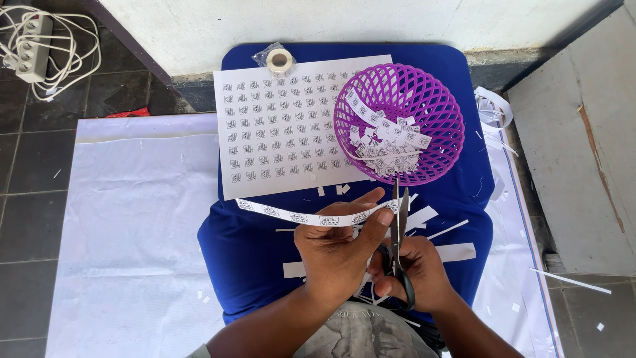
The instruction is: Cutting long strips of printed paper into individual small labels using scissors and collecting them in a basket
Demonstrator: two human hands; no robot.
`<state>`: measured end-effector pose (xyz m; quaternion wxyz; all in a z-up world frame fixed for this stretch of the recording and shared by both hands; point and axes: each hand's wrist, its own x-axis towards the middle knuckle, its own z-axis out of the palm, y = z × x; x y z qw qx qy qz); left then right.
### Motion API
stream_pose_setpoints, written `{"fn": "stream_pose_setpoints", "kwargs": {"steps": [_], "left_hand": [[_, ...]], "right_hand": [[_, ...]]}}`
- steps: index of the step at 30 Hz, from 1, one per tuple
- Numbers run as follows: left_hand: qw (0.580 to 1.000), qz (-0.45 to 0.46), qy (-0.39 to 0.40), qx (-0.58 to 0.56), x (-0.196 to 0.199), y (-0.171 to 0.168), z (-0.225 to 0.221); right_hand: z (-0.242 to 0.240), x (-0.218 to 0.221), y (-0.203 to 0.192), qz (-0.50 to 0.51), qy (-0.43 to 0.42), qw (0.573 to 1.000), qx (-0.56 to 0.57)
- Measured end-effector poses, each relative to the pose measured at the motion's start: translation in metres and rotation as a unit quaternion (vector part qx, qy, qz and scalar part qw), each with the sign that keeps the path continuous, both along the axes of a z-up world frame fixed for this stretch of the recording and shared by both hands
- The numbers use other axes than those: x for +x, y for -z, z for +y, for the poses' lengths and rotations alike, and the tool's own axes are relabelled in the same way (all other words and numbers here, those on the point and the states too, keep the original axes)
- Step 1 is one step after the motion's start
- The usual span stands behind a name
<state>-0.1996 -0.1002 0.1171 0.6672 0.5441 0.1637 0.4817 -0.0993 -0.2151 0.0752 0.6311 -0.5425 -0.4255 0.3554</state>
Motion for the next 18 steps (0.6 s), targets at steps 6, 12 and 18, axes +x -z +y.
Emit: {"fn": "stream_pose_setpoints", "kwargs": {"steps": [6, 12, 18], "left_hand": [[1.0, -0.005, 0.009, -0.002, -0.0005, -0.0018, -0.0006], [1.0, -0.014, 0.015, -0.011, -0.0002, -0.003, -0.0012], [1.0, -0.014, 0.017, 0.001, -0.0017, -0.0007, -0.001]], "right_hand": [[-0.0001, -0.0006, -0.0004, -0.005, 0.004, 1.0, -0.007], [-0.0004, 0.0001, 0.0006, -0.011, 0.007, 1.0, -0.003], [-0.0014, -0.0008, 0.0001, -0.013, 0.018, 1.0, -0.011]]}}
